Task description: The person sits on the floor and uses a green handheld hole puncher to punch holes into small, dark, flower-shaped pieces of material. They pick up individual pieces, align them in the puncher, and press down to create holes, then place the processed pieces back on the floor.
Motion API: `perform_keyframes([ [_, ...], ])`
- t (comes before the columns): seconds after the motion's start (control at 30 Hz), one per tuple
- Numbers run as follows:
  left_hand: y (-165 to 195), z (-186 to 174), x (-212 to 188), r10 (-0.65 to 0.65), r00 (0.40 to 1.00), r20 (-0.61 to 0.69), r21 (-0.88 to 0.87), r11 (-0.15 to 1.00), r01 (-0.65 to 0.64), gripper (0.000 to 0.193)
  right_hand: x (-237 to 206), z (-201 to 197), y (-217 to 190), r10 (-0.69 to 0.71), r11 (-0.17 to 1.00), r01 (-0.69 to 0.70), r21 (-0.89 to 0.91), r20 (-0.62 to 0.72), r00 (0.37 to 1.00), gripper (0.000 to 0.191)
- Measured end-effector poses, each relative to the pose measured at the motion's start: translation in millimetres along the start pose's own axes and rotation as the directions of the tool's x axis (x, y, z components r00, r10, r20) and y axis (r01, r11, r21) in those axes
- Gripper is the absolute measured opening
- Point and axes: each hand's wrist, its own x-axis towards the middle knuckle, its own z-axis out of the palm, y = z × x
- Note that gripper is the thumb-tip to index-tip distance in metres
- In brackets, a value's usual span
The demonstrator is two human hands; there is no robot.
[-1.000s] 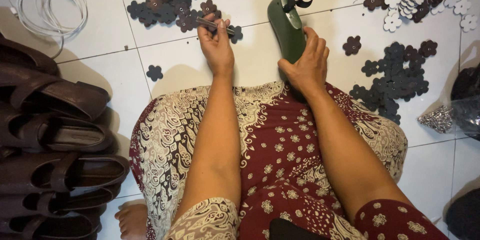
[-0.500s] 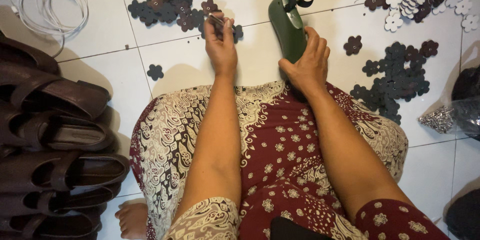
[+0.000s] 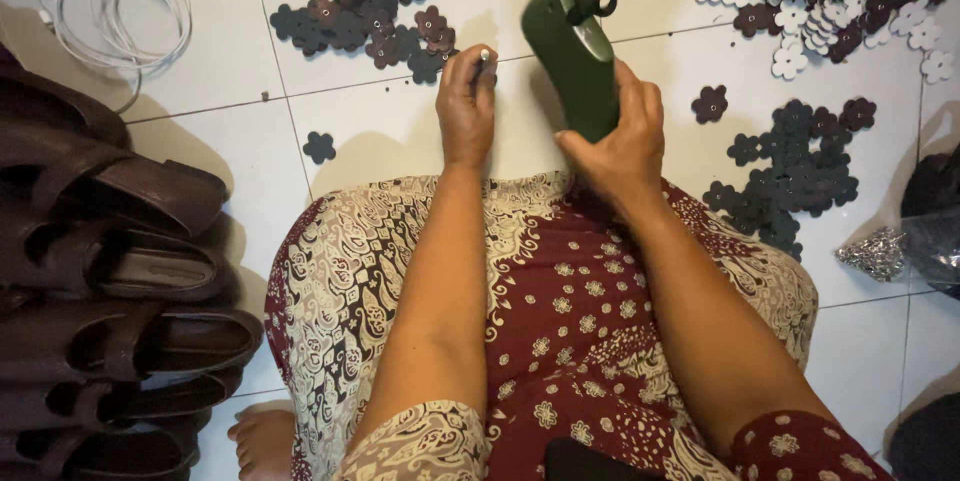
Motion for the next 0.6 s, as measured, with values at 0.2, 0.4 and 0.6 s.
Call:
perform_keyframes([
  [0.2, -6.9, 0.3, 1.5, 0.018, 1.0, -0.006, 0.009, 1.0, -0.018, 0.018, -7.7, -10.1, -28.9, -0.357, 0.92, 0.364, 0.145, -0.069, 0.931, 0.085],
  [0.4, -10.2, -2.3, 1.9, 0.097, 0.995, 0.011, 0.049, 0.994, -0.098, 0.023, -5.0, -3.6, -31.9, -0.234, 0.971, 0.239, -0.01, 0.165, 0.958, 0.098],
  [0.6, -9.8, 2.9, 3.4, 0.019, 1.0, -0.011, 0.04, 0.999, -0.019, 0.015, -12.3, -21.4, -41.6, -0.184, 0.972, 0.188, 0.14, -0.041, 0.982, 0.091],
])
